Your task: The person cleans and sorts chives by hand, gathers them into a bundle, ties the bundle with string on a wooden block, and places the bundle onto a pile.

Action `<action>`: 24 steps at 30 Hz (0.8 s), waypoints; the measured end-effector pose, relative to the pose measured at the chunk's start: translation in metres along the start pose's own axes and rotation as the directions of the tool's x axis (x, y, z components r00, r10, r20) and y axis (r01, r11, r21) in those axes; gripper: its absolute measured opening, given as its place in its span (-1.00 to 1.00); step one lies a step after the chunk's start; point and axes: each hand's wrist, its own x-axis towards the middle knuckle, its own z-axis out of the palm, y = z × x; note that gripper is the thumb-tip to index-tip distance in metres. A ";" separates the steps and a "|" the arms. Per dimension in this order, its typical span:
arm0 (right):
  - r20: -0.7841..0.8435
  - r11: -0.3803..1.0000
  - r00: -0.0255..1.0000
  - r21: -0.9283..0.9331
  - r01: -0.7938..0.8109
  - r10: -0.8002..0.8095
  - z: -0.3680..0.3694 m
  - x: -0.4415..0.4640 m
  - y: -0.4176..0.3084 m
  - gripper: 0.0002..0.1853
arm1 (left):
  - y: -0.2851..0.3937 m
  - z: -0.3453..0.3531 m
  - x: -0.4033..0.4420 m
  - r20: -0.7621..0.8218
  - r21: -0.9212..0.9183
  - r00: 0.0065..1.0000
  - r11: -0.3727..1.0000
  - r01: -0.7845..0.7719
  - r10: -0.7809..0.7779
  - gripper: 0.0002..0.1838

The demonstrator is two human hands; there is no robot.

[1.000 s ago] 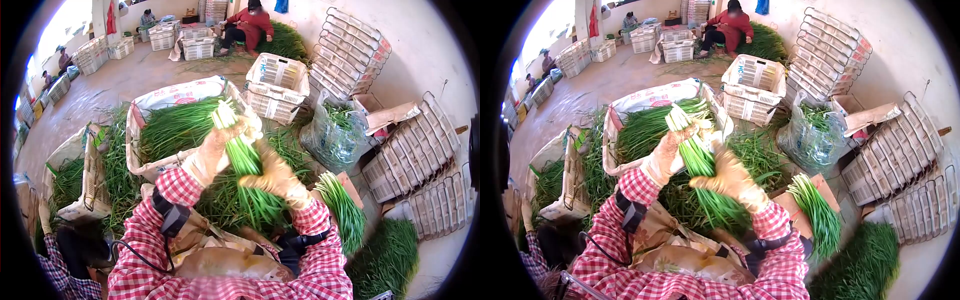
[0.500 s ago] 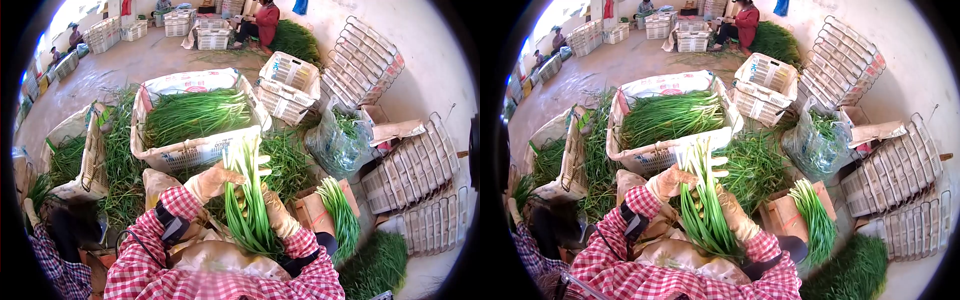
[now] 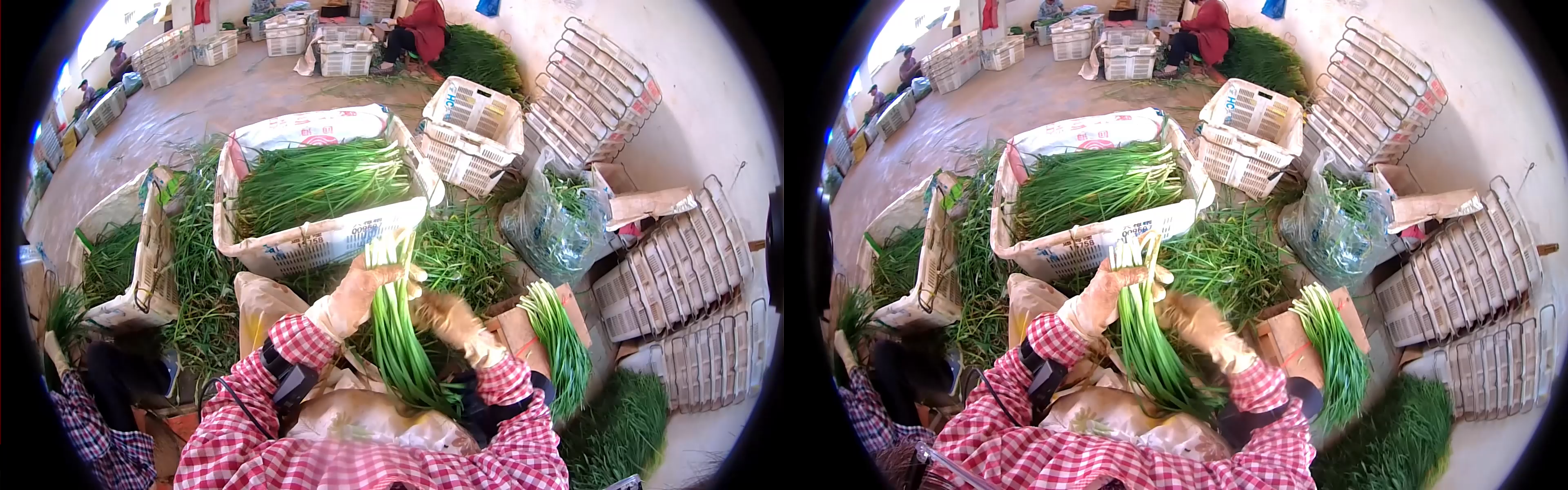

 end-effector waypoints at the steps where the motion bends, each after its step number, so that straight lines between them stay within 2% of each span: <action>1: -0.255 0.955 0.932 -0.217 0.204 -0.257 -0.003 0.004 0.000 -0.61 | 0.002 0.003 -0.002 -0.025 0.044 0.999 0.999 -0.022 0.024 -0.45; 2: -0.359 0.973 0.923 0.120 0.197 -0.142 -0.011 0.005 -0.006 -0.63 | 0.002 0.006 -0.005 -0.021 0.044 1.000 0.999 -0.005 0.005 -0.38; 3: -0.419 0.873 0.908 0.443 0.201 0.003 -0.024 0.006 -0.028 -0.63 | 0.001 0.008 -0.006 -0.020 0.040 1.000 0.999 0.014 -0.014 -0.37; 5: -0.408 0.973 0.900 0.093 0.209 -0.154 -0.044 0.006 -0.055 -0.60 | -0.001 0.010 -0.007 -0.015 0.034 0.998 0.998 0.054 -0.053 -0.36; 6: -0.320 0.989 0.940 0.051 0.137 -0.114 -0.048 0.006 -0.064 -0.51 | -0.001 0.009 -0.008 0.054 0.015 0.997 0.999 0.050 -0.051 -0.36; 7: -0.284 0.988 0.949 0.028 0.154 -0.140 -0.047 0.010 -0.075 -0.43 | -0.002 0.014 -0.008 0.031 0.012 0.999 1.000 0.026 -0.026 -0.37; 9: -0.234 0.955 0.936 0.076 0.288 -0.264 -0.038 0.019 -0.063 -0.43 | -0.003 0.026 -0.009 -0.017 0.009 1.000 1.000 -0.026 0.026 -0.39; 10: -0.107 0.976 0.982 0.137 0.171 -0.157 -0.044 0.018 -0.070 -0.51 | -0.007 0.015 -0.009 0.031 0.053 0.999 0.998 0.040 -0.041 -0.41; 13: -0.037 0.958 0.967 -0.146 0.245 -0.253 -0.044 0.023 -0.059 -0.55 | -0.007 0.014 -0.011 0.057 0.158 0.996 0.985 0.065 -0.075 -0.45; 14: -0.044 0.975 0.974 -0.040 0.219 -0.221 -0.043 0.022 -0.058 -0.58 | -0.007 0.017 -0.013 0.046 0.100 0.996 0.992 0.073 -0.078 -0.48; 17: -0.042 0.991 0.991 0.043 0.128 -0.127 -0.049 0.018 -0.066 -0.61 | -0.007 0.013 -0.011 0.080 0.067 0.988 0.990 0.126 -0.131 -0.51; 18: -0.075 0.982 0.984 0.085 0.171 -0.165 -0.046 0.020 -0.063 -0.75 | -0.009 0.011 -0.009 0.091 0.093 0.984 0.985 0.142 -0.150 -0.40; 21: -0.111 0.979 0.973 -0.063 0.196 -0.202 -0.048 0.018 -0.053 -0.75 | -0.005 0.014 -0.008 0.146 0.114 0.971 0.978 0.175 -0.191 -0.25; 22: -0.154 0.960 0.949 -0.095 0.264 -0.276 -0.047 0.020 -0.047 -0.81 | -0.002 0.017 -0.009 0.152 0.134 0.968 0.975 0.179 -0.199 -0.15; 24: -0.187 0.982 0.966 -0.092 0.164 -0.179 -0.050 0.023 -0.040 -0.85 | -0.001 0.019 -0.009 0.145 0.143 0.968 0.972 0.184 -0.204 -0.15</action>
